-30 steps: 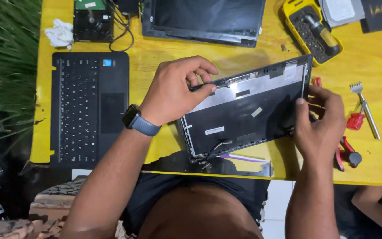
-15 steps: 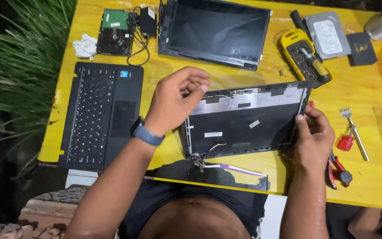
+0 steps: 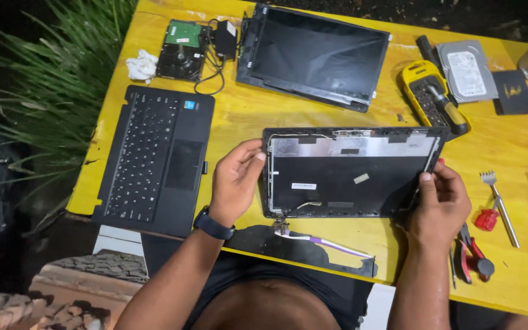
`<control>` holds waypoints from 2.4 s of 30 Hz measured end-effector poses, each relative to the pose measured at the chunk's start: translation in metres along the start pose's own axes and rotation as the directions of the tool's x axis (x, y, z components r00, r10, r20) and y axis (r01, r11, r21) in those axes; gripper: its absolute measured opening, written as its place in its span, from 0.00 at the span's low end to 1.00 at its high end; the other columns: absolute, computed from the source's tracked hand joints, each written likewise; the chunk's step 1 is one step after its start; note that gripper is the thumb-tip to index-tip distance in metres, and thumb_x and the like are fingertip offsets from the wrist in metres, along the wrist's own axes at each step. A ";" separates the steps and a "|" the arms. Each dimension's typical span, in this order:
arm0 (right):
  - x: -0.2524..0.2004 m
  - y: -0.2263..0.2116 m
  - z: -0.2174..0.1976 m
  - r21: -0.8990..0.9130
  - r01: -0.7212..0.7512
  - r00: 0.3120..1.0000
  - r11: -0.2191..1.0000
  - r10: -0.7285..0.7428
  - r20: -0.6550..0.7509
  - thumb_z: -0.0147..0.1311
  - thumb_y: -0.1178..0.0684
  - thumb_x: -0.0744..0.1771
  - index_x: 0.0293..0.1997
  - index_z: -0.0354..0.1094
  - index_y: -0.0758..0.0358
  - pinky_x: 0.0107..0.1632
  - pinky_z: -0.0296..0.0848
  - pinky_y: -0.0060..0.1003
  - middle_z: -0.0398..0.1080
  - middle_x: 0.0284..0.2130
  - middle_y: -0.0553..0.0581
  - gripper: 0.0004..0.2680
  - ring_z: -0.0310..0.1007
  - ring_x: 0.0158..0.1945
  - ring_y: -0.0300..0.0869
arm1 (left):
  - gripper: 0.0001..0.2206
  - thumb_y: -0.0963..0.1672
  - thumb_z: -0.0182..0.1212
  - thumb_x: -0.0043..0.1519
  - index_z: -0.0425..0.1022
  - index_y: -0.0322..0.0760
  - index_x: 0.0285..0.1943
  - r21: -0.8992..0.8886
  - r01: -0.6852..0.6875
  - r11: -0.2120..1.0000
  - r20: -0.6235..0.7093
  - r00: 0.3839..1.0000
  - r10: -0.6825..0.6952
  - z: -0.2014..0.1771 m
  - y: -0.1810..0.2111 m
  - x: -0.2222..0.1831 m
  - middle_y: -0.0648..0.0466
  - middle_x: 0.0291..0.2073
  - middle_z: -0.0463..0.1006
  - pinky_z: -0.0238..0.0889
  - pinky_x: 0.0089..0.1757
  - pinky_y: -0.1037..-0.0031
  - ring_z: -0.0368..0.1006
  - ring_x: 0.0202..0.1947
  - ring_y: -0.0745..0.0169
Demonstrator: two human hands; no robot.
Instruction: Securing internal brackets and routing cables for a laptop screen assembly on a repair bench.
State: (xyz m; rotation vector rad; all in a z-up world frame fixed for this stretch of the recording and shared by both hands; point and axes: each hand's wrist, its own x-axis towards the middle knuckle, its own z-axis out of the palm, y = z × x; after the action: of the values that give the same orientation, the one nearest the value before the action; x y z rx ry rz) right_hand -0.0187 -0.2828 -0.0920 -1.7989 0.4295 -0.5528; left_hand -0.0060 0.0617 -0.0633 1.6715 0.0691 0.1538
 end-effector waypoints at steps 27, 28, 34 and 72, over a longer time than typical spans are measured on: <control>0.003 0.006 0.001 -0.100 0.151 0.988 0.984 -0.151 0.001 0.54 0.60 0.72 0.54 0.71 0.61 0.56 0.73 0.29 0.74 0.47 0.52 0.06 0.72 0.51 0.36 | 0.06 0.43 0.56 0.63 0.75 0.42 0.46 0.245 -0.158 0.957 0.063 0.987 0.147 0.000 -0.009 -0.010 0.61 0.21 0.70 0.55 0.26 0.70 0.62 0.20 0.68; 0.002 0.006 0.001 -0.108 0.143 0.990 0.984 -0.144 -0.005 0.54 0.60 0.72 0.54 0.71 0.61 0.56 0.73 0.29 0.74 0.47 0.52 0.06 0.72 0.51 0.36 | 0.06 0.43 0.56 0.63 0.75 0.42 0.46 0.243 -0.154 0.958 0.073 0.987 0.140 0.000 -0.017 -0.010 0.61 0.21 0.70 0.55 0.26 0.70 0.62 0.20 0.68; 0.000 0.001 0.002 -0.148 0.153 0.988 0.977 -0.155 -0.003 0.56 0.59 0.72 0.55 0.72 0.61 0.55 0.73 0.30 0.73 0.46 0.50 0.06 0.71 0.50 0.35 | 0.21 0.50 0.55 0.62 0.77 0.34 0.60 -0.003 0.021 1.000 0.063 0.998 -0.020 -0.004 -0.033 -0.011 0.47 0.52 0.83 0.74 0.50 0.67 0.80 0.54 0.53; 0.005 0.013 -0.002 -0.098 0.240 0.971 0.966 -0.240 0.014 0.56 0.62 0.72 0.55 0.71 0.64 0.57 0.74 0.32 0.75 0.48 0.55 0.06 0.73 0.51 0.39 | 0.20 0.42 0.60 0.62 0.72 0.27 0.63 0.220 -0.284 0.933 0.035 0.958 0.284 0.005 -0.034 -0.017 0.47 0.41 0.85 0.79 0.40 0.66 0.83 0.39 0.55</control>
State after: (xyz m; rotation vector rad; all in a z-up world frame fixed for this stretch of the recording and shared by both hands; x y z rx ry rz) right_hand -0.0159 -0.2905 -0.1038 -1.9606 0.2418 -0.7079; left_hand -0.0201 0.0581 -0.0987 1.9008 -0.1654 0.3742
